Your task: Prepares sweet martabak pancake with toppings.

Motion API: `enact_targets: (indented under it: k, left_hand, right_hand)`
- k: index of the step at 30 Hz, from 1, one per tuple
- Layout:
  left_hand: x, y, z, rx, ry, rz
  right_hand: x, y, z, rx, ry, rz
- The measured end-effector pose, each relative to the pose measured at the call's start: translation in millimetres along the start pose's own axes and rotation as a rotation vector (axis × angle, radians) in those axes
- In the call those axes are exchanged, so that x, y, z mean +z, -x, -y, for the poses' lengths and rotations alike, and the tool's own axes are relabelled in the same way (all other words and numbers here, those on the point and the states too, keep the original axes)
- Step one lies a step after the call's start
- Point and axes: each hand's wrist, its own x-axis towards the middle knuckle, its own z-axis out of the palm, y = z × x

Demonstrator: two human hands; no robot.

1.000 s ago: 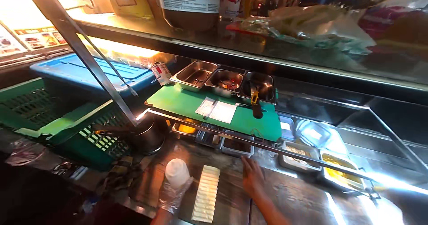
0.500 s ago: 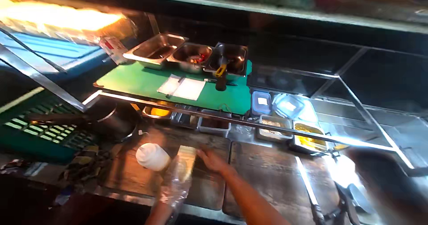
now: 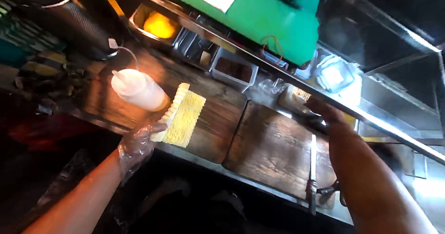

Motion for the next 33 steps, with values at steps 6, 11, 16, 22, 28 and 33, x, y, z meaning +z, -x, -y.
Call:
enact_targets:
  k: [6, 11, 16, 22, 28, 33]
  left_hand:
    - [15.8, -9.2, 5.4, -0.056, 0.175, -0.074]
    - [13.4, -7.6, 8.4, -0.038, 0.201, -0.053]
    - [-4.8, 13.9, 17.0, -0.054, 0.201, -0.04]
    - [-3.2, 28.8, 26.8, -0.024, 0.202, -0.078]
    - [-8.0, 29.5, 28.4, -0.01, 0.154, -0.15]
    - [9.0, 20.5, 21.6, -0.009, -0.122, -0.323]
  right_hand:
    - [-15.9, 6.0, 23.2, -0.025, 0.088, 0.122]
    - [-55.1, 48.2, 85.6, 0.014, 0.045, 0.228]
    - [-43.8, 33.7, 59.5, 0.02, 0.02, 0.178]
    - [-20.0, -2.2, 19.3, -0.003, 0.086, 0.178]
    - [6.8, -47.9, -45.9, -0.049, -0.173, 0.135]
    - [-9.0, -35.8, -38.1, -0.065, -0.164, 0.126]
